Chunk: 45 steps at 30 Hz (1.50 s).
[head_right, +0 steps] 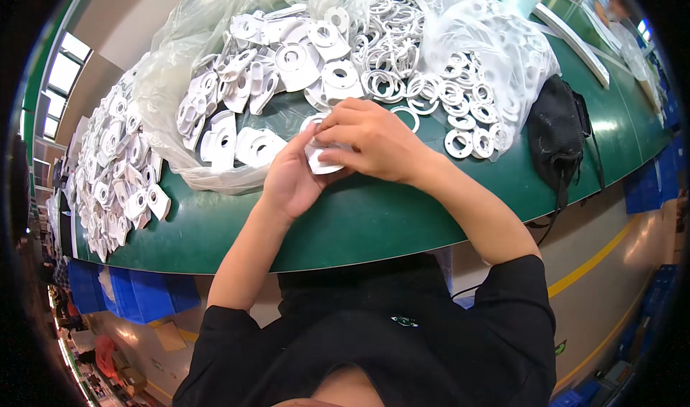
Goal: Assembling small plastic components by inserting green rings into white housings.
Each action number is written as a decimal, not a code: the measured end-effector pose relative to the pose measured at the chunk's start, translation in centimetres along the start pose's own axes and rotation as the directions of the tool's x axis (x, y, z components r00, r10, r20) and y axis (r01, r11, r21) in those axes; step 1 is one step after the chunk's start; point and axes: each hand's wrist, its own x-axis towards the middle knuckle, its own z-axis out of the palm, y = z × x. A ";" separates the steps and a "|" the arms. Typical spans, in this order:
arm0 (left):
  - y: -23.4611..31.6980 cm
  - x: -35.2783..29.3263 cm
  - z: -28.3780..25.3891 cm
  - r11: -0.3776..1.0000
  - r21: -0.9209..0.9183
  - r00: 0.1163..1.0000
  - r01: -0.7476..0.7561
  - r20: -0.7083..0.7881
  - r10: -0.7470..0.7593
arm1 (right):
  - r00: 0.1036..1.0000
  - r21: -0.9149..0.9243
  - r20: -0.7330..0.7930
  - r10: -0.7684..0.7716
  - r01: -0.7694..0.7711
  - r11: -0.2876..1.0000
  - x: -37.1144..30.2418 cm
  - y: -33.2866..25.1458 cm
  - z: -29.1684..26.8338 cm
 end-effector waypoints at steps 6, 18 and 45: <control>0.6 -0.2 0.0 0.982 0.140 0.992 -0.129 0.031 0.126 | 0.871 0.189 -0.184 0.456 -0.424 0.886 0.4 2.1 -4.3; 0.5 0.6 -0.8 0.992 0.044 0.989 -0.117 0.094 0.113 | 0.533 0.115 0.756 0.380 -0.679 0.725 0.1 1.4 -6.4; 0.6 0.2 0.1 0.945 0.313 0.978 -0.095 0.207 0.029 | 0.690 0.327 0.358 0.629 -0.724 0.608 0.2 2.1 -4.1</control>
